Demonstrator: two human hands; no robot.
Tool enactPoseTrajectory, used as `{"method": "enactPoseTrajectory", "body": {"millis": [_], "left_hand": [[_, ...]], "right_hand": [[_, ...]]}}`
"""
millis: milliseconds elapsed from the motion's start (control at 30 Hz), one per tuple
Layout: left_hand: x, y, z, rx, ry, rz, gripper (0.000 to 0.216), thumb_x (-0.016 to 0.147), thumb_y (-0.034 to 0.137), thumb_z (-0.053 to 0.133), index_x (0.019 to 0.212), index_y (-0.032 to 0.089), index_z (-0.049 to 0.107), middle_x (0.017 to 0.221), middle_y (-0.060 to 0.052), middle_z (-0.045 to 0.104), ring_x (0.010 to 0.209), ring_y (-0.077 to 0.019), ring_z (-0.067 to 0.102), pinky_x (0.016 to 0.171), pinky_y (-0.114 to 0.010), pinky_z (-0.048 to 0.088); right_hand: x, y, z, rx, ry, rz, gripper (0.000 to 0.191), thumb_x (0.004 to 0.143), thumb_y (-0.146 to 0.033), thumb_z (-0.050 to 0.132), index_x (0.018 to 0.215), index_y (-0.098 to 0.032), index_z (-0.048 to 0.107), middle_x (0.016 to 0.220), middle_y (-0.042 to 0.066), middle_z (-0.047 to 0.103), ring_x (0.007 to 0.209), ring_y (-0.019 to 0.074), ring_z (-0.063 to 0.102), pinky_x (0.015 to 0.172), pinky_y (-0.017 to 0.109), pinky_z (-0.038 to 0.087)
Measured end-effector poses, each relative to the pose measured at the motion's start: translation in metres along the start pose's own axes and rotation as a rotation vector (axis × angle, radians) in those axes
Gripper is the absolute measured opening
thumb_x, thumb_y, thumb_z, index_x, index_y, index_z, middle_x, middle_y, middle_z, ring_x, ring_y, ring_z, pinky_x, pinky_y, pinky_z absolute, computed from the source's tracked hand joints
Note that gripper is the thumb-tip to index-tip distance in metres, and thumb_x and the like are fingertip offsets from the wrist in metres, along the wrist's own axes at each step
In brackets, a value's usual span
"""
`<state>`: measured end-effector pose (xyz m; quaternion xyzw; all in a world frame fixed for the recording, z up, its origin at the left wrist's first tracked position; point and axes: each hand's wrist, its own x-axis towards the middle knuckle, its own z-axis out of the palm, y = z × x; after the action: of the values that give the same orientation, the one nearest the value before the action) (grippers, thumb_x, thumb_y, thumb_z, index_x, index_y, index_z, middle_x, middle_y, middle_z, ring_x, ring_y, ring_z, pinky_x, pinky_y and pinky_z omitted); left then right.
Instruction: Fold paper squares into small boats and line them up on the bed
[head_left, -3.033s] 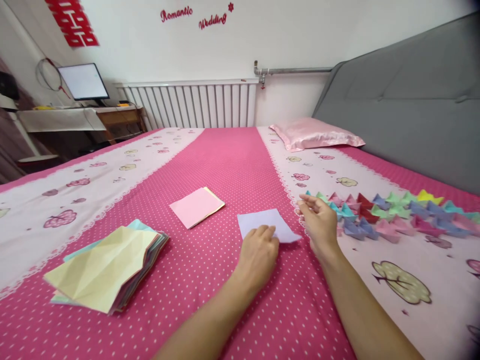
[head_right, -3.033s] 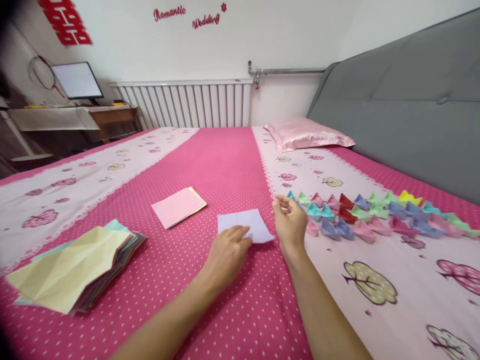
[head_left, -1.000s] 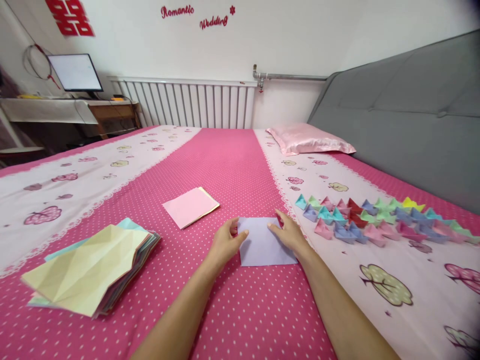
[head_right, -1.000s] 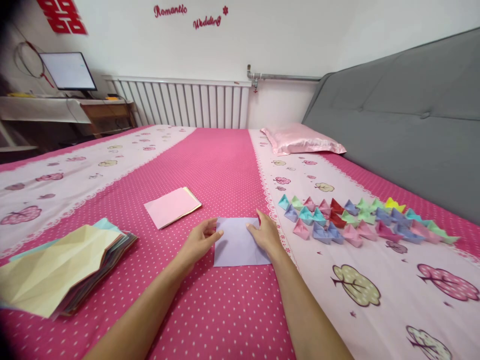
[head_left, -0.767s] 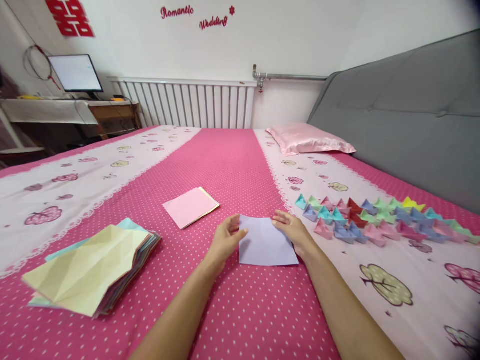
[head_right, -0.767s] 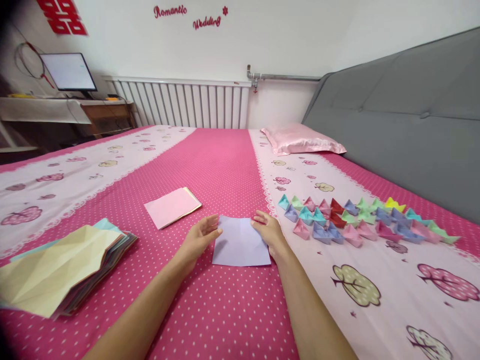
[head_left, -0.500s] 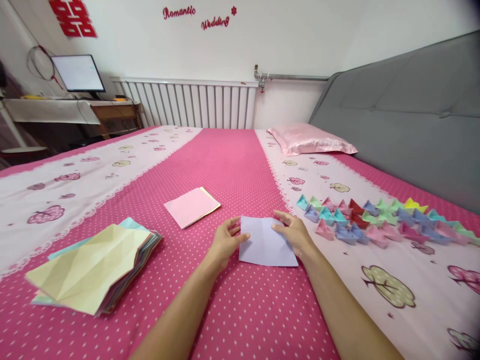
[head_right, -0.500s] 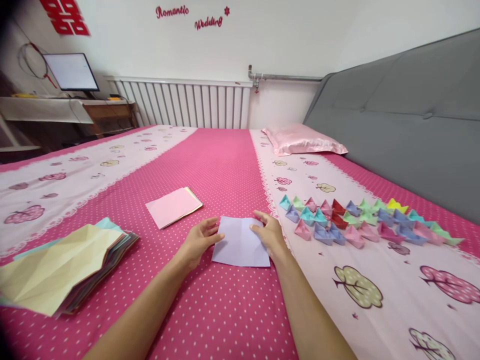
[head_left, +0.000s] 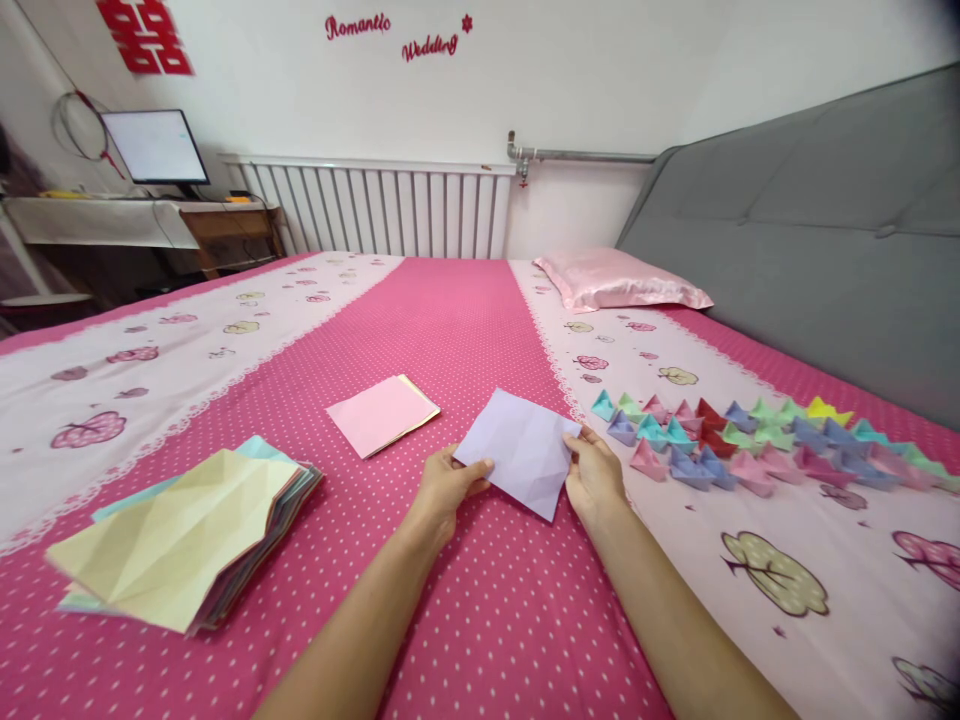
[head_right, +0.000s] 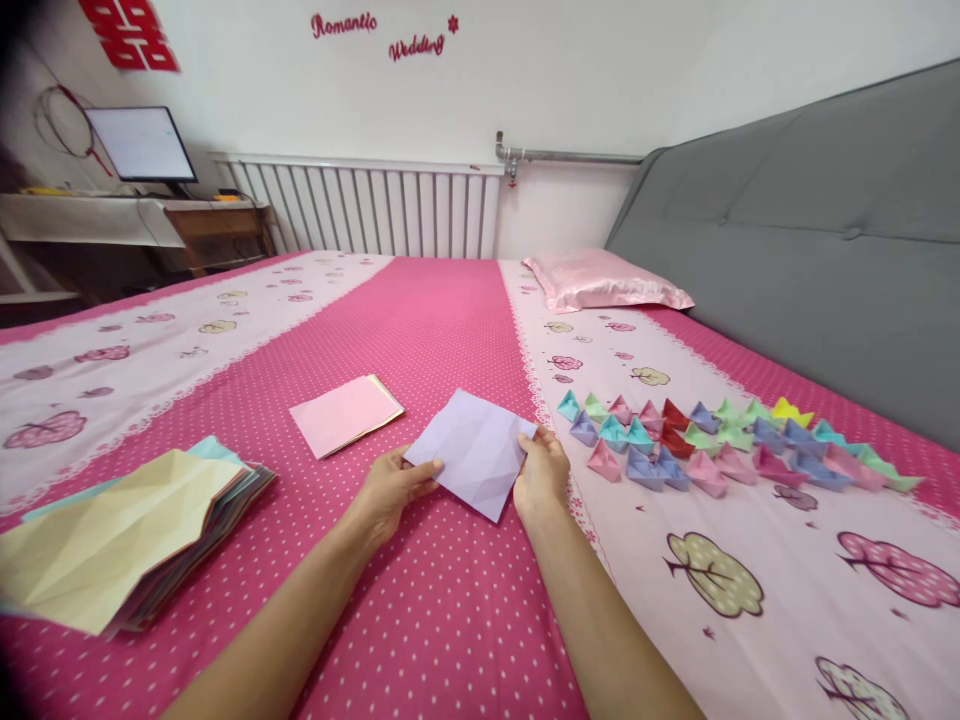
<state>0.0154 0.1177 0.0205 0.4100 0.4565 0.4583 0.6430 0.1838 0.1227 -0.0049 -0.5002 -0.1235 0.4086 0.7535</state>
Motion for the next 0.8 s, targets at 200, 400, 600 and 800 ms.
{"method": "enactPoseTrajectory", "body": {"millis": [200, 400, 600, 800], "left_hand": [[0.007, 0.008, -0.009, 0.092, 0.096, 0.122, 0.022, 0.065, 0.012, 0.059, 0.087, 0.010, 0.060, 0.074, -0.007, 0.067, 0.059, -0.0134, 0.060, 0.052, -0.022, 0.045], [0.019, 0.006, -0.025, 0.344, 0.001, 0.105, 0.044, 0.070, 0.010, 0.047, 0.114, 0.011, 0.043, 0.070, -0.003, 0.061, 0.062, -0.0151, 0.060, 0.056, -0.025, 0.046], [0.027, -0.001, -0.027, 0.877, 0.185, 0.614, 0.050, 0.075, 0.018, 0.049, 0.123, 0.015, 0.037, 0.118, -0.014, 0.051, 0.106, -0.0227, 0.051, 0.090, -0.040, 0.041], [0.011, -0.011, -0.008, 1.282, -0.057, 0.785, 0.044, 0.086, 0.025, 0.037, 0.127, 0.009, 0.036, 0.137, -0.017, 0.036, 0.127, -0.0255, 0.032, 0.103, -0.043, 0.030]], "right_hand": [[-0.011, -0.010, 0.004, -0.092, -0.079, 0.094, 0.034, 0.050, -0.008, 0.062, 0.082, -0.016, 0.055, 0.057, -0.006, 0.058, 0.052, 0.0098, 0.056, 0.049, 0.019, 0.046], [-0.014, -0.021, -0.002, -0.422, -0.375, 0.196, 0.051, 0.055, -0.018, 0.071, 0.103, -0.014, 0.054, 0.071, 0.003, 0.065, 0.060, 0.0169, 0.062, 0.054, 0.027, 0.048], [-0.001, -0.001, -0.011, -0.852, -0.364, -0.155, 0.066, 0.064, -0.018, 0.060, 0.126, -0.016, 0.038, 0.067, -0.002, 0.062, 0.061, 0.0166, 0.060, 0.056, 0.027, 0.044], [0.001, 0.005, -0.011, -1.247, -0.286, -0.280, 0.063, 0.066, -0.019, 0.058, 0.125, -0.011, 0.038, 0.063, 0.000, 0.060, 0.066, 0.0190, 0.060, 0.059, 0.026, 0.041]]}}
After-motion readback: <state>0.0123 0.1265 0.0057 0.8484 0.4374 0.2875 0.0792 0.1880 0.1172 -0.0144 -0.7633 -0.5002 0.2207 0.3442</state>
